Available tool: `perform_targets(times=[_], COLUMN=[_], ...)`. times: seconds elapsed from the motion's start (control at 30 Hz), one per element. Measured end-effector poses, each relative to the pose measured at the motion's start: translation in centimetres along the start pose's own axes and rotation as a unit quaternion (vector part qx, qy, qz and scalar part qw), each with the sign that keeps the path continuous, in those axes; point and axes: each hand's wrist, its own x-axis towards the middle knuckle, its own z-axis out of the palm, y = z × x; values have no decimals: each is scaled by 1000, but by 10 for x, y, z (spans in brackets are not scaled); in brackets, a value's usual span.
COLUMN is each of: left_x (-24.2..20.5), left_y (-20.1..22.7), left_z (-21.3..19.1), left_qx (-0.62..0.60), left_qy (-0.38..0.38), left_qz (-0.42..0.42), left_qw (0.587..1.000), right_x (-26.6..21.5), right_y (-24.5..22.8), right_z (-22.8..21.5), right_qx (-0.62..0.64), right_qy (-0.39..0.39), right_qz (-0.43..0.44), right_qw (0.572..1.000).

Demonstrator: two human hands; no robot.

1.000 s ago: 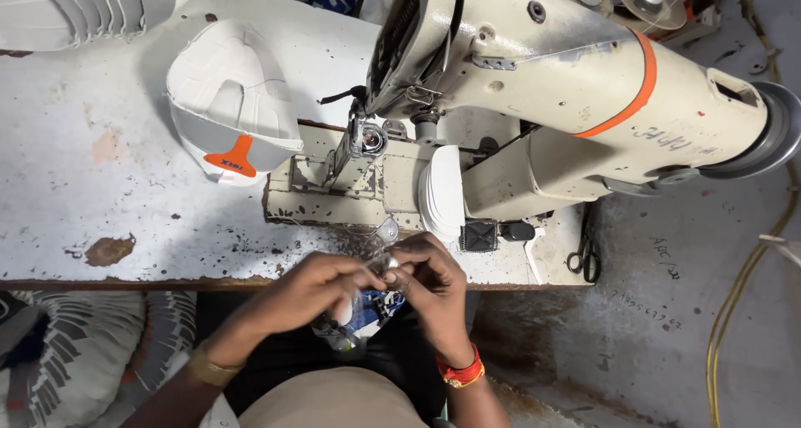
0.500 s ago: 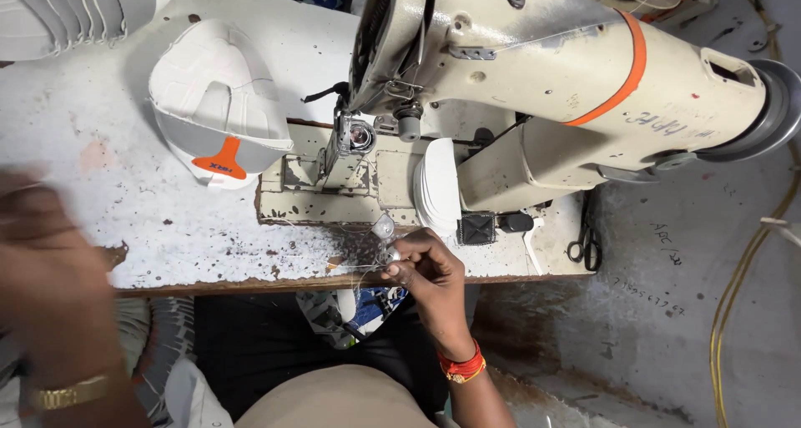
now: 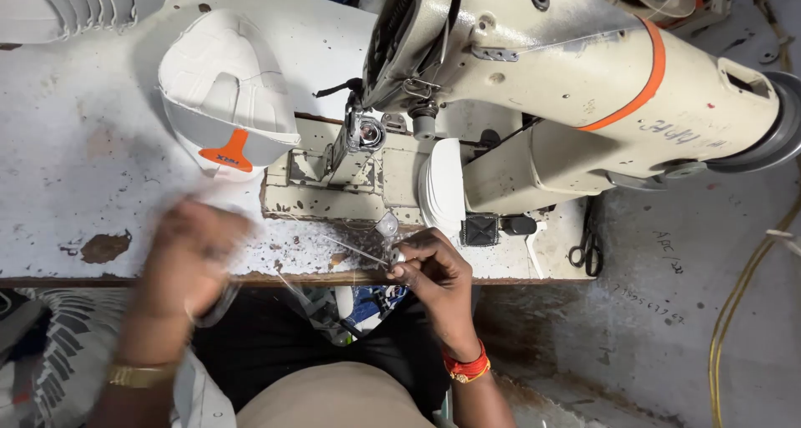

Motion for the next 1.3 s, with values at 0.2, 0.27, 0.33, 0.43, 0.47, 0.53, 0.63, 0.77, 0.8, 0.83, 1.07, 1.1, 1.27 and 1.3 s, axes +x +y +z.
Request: perform_targets(times=[0.2,0.27,0.33,0.43,0.47,0.53,0.63,0.77,0.8,0.83,1.07,1.1,1.27,1.3], left_x=[10,10,13,20,19,11,-3,-5,-5,-6,3,4,11,11], left_y=[78,79,63,23,16,-4,-33,-27,-23,-22,-1,-6,-8,-9], left_z=[18,32,52,99,119,133,119,101,95,90,98,96,108,110], left_qx=[-180,-71,38,96,115,132,183,255,280,281,277,309,374,393], left_qy=[128,134,140,46,-57,-159,-217,-203,-182,-181,-64,-34,26,25], left_qz=[102,146,191,98,54,10,-81,-231,-250,-250,-156,-132,-123,-131], left_qw=[970,978,971,989,990,978,955,917,909,909,946,941,919,910], right_x=[-1,3,6,9,10,12,15,23,27,28,68,78,139,150], right_y=[10,-2,-8,-12,-16,-17,-8,-7,-9,-8,-16,-21,-8,-3], right_z=[-3,7,13,16,19,18,7,-2,0,-2,6,10,12,11], right_qx=[14,6,-3,-54,-32,-11,3,-132,-155,-154,-146,-121,-83,-97], right_qy=[-22,-23,-26,-43,-67,-92,-102,-73,-57,-58,-88,-73,-24,-26], right_qz=[-15,-14,-14,-33,-34,-34,-24,-22,-22,-22,-27,-21,-55,-77], right_qw=[1000,1000,1000,997,997,995,994,988,986,986,985,990,995,992])
